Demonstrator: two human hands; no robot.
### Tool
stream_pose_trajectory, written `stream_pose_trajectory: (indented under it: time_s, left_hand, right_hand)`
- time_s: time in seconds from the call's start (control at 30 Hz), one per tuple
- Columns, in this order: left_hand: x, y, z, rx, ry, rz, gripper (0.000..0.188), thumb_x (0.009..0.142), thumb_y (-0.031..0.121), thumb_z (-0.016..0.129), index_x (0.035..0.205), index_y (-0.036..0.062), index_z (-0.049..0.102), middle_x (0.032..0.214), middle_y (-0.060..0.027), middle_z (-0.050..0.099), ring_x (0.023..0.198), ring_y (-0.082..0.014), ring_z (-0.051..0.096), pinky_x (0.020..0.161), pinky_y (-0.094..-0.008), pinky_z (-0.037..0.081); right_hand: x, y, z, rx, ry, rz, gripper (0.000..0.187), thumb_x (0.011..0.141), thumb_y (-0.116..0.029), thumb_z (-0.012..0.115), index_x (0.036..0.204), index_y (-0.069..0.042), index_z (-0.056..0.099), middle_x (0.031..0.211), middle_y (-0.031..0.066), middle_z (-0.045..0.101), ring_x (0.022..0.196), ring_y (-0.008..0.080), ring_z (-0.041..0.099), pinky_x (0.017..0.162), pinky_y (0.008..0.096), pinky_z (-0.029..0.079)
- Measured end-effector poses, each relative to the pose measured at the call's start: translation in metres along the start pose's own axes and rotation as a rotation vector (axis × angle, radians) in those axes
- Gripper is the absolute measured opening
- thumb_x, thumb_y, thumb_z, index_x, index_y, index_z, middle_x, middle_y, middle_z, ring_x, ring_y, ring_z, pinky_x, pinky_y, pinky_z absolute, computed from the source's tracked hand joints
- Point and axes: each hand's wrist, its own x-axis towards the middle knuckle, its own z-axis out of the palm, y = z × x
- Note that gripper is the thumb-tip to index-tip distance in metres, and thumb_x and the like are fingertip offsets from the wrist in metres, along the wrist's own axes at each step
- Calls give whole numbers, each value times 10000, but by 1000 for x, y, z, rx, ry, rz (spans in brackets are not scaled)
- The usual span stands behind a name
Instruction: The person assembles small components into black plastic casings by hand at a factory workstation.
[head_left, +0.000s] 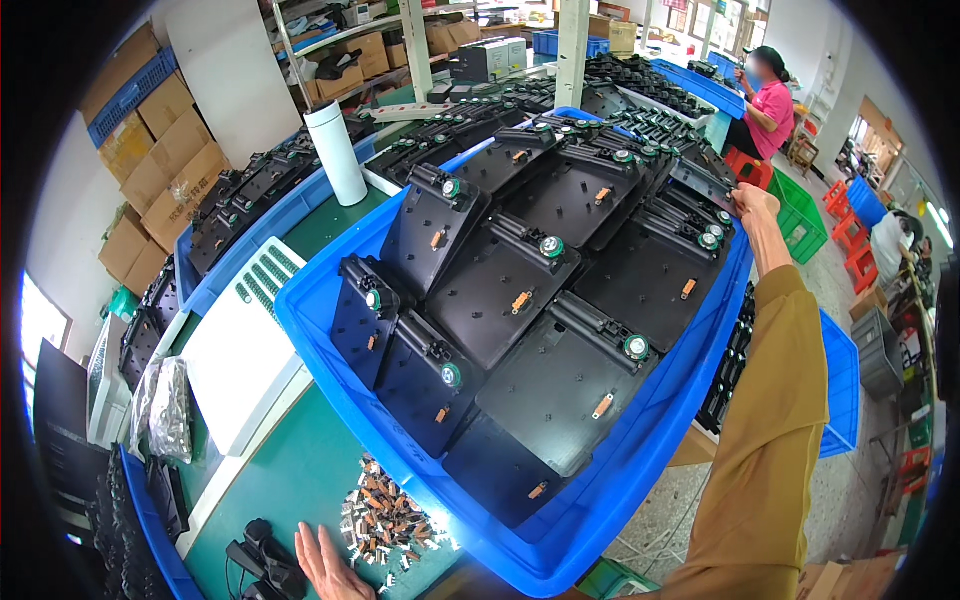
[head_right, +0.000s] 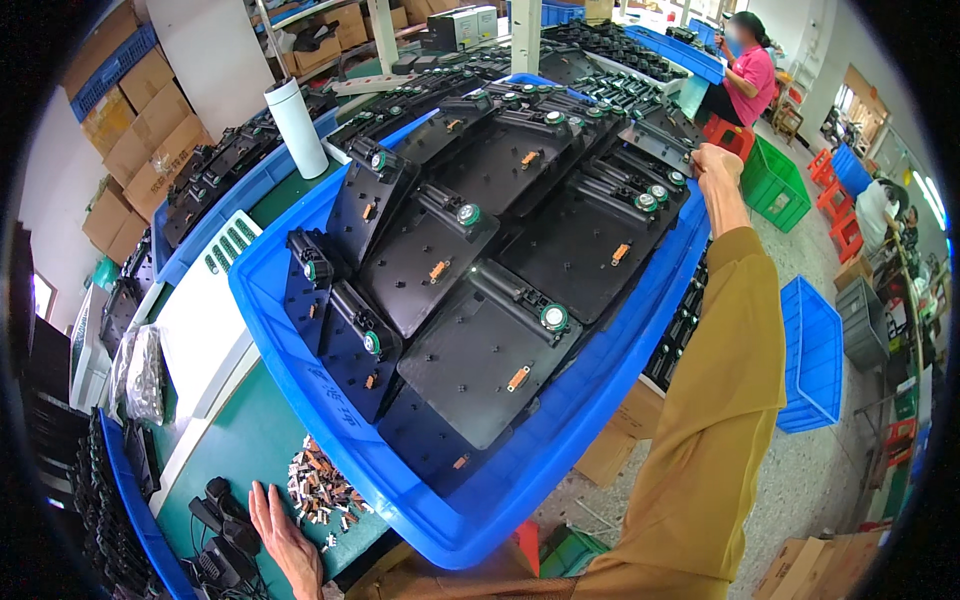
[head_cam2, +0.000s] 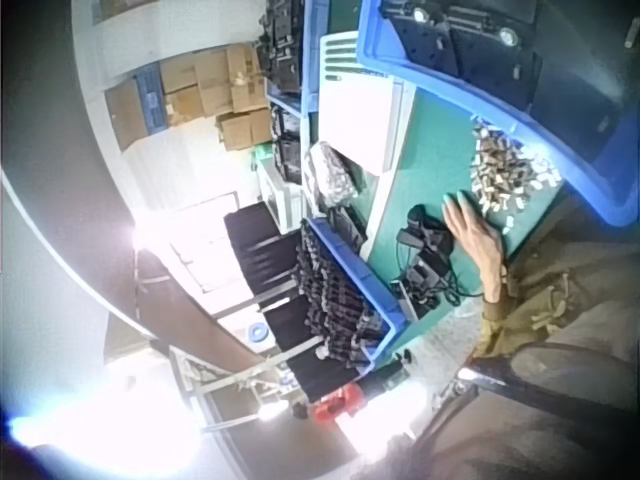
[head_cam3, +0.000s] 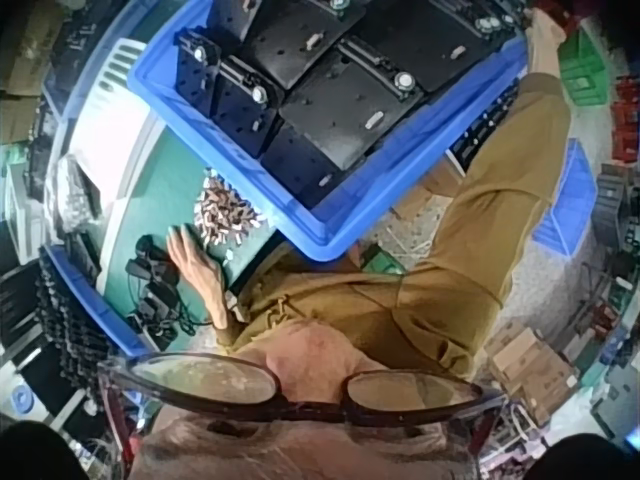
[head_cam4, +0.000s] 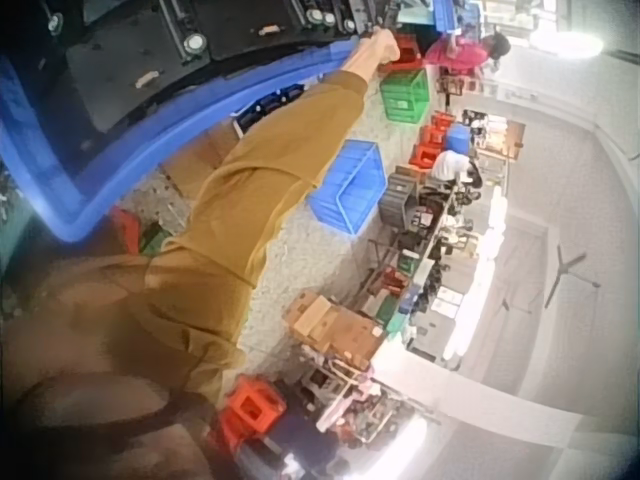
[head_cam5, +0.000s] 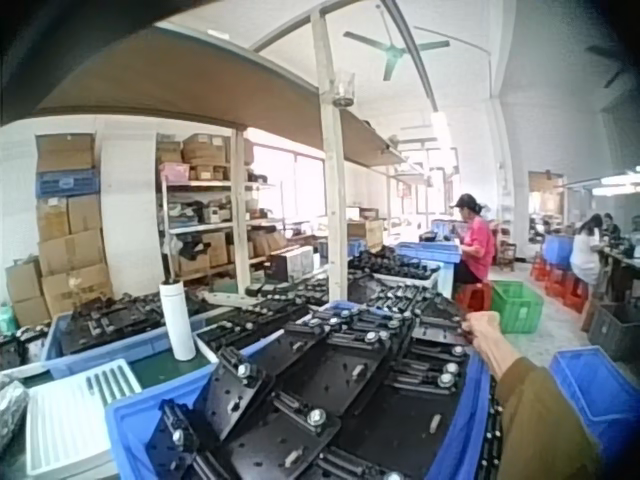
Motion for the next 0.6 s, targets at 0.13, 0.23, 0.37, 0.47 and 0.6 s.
stream_pose_trajectory:
  time_s: [0.13, 0.23, 0.37, 0.47, 0.6]
  left_hand:
    - [-1, -2, -1, 10, 2, -3, 444, 902, 25, 420, 1339, 14, 500, 1413, -235, 425, 1308, -431, 364, 1099, -473, 284]
    - [-1, -1, -2, 18, 3, -2, 445, 903, 27, 422, 1342, 14, 496, 1413, -235, 425, 1309, -431, 362, 1100, -471, 283]
    - [-1, -4, 0, -1, -2, 11, 446, 905, 26, 425, 1346, 16, 492, 1415, -235, 423, 1313, -430, 358, 1101, -471, 281]
    - [0, -3, 0, -1, -10, 8, 440, 911, 28, 425, 1346, 16, 492, 1415, -231, 424, 1315, -425, 359, 1102, -471, 281]
    - [-1, -3, 0, 14, 6, 9, 432, 915, 30, 426, 1340, 16, 499, 1414, -227, 429, 1311, -420, 367, 1098, -472, 286]
  right_hand:
    - [-64, -25, 6, -205, 74, -25, 86, 686, 58, 701, 743, 76, 640, 800, 150, 628, 571, 219, 585, 456, 344, 494]
    - [-65, -23, 4, -247, 41, 2, 97, 686, 41, 718, 728, 70, 635, 775, 146, 631, 569, 215, 584, 460, 337, 492]
    - [-13, 1, -3, -81, 11, -11, 113, 680, 28, 748, 711, 44, 640, 758, 135, 642, 576, 191, 583, 466, 317, 475]
    - [7, 5, 0, -17, 183, -4, 140, 662, 34, 771, 672, 13, 633, 728, 123, 640, 555, 183, 574, 451, 313, 446]
    - [-15, 6, 7, 195, 194, 28, 166, 648, 47, 783, 650, 11, 622, 668, 107, 626, 518, 174, 553, 425, 304, 407]
